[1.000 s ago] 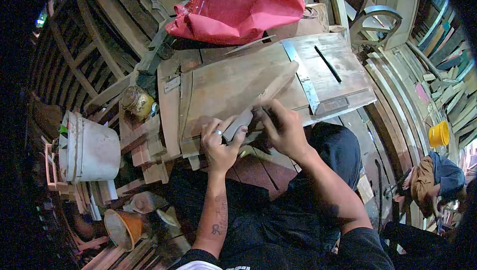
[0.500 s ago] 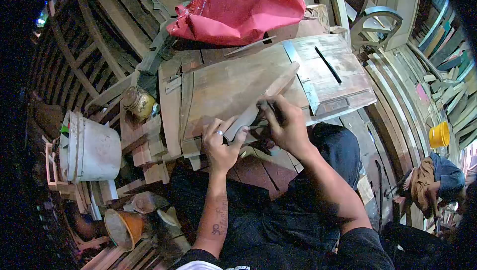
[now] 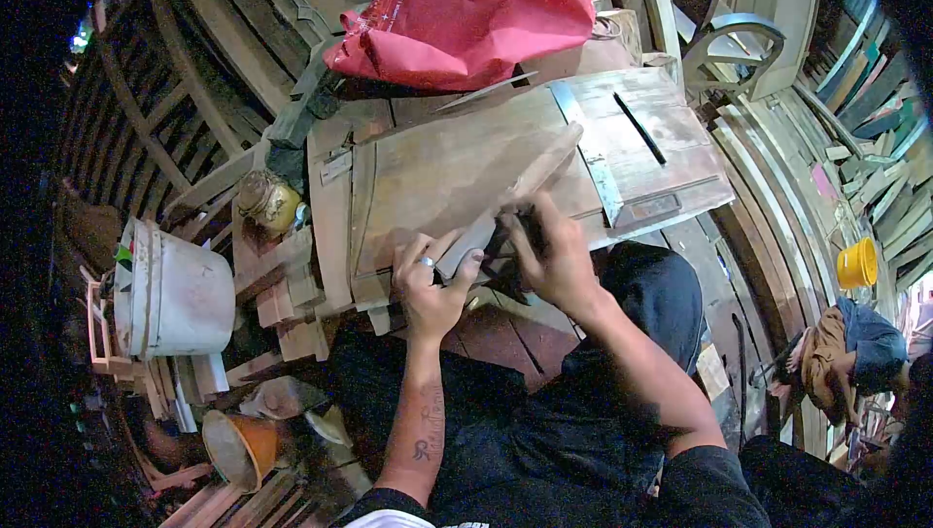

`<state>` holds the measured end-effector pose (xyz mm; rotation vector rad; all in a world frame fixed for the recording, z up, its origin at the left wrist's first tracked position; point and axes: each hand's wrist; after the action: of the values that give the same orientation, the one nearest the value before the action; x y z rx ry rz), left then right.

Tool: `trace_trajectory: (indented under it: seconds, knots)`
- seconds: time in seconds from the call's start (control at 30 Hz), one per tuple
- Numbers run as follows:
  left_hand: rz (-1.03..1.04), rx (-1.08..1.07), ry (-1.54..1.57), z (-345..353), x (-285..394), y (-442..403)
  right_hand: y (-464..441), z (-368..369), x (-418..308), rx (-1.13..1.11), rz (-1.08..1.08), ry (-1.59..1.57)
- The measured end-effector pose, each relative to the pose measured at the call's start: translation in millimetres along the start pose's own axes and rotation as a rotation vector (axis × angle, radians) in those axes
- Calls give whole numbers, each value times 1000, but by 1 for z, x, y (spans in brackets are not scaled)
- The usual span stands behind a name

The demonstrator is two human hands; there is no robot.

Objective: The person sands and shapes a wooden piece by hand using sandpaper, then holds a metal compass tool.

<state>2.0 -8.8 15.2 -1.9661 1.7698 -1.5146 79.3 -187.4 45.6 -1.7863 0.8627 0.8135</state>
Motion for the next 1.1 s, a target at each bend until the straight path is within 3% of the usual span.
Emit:
trace_trajectory:
  seconds: [0.13, 0.33, 0.47, 0.6, 0.63, 0.67, 0.77, 0.83, 0.87, 0.93, 1.1]
  knots:
    - [27, 11, -1, 0, -2, 0, 13, 7, 5, -196, 53, -35]
    - [23, -1, -6, 0, -2, 1, -5, -3, 6, -8, 32, -35]
    - [24, 7, -6, 1, -4, 2, 10, 2, 2, -173, 54, -89]
    - [25, -20, -22, -2, -3, 1, 5, -1, -1, -178, 69, -68]
    - [24, -17, -24, -2, -3, 1, 0, 0, 5, -94, 21, -51]
    - [33, 2, -7, 0, -3, 1, -4, -4, 6, -65, 128, -54]
    - [47, 25, 8, 2, -3, 0, -5, -4, 14, 17, 54, -12]
    - [49, 23, -3, 1, -3, 0, 5, -1, 8, -107, 116, -122]
    - [44, 13, -4, 0, -3, 0, 8, 1, 4, -150, 13, -61]
    - [40, 0, -4, 0, -3, 0, 10, 1, -4, -223, 40, 6]
    - [40, -1, -17, -2, 0, -1, -6, -5, 11, -41, 67, -17]
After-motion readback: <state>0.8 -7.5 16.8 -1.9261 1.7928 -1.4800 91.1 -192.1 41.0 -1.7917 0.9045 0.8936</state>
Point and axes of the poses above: each hand's wrist, its own y-axis away from the middle knuckle, its own z-axis out of the palm, x = y × z, and after that the axes turned 5 degrees about x, right-handed
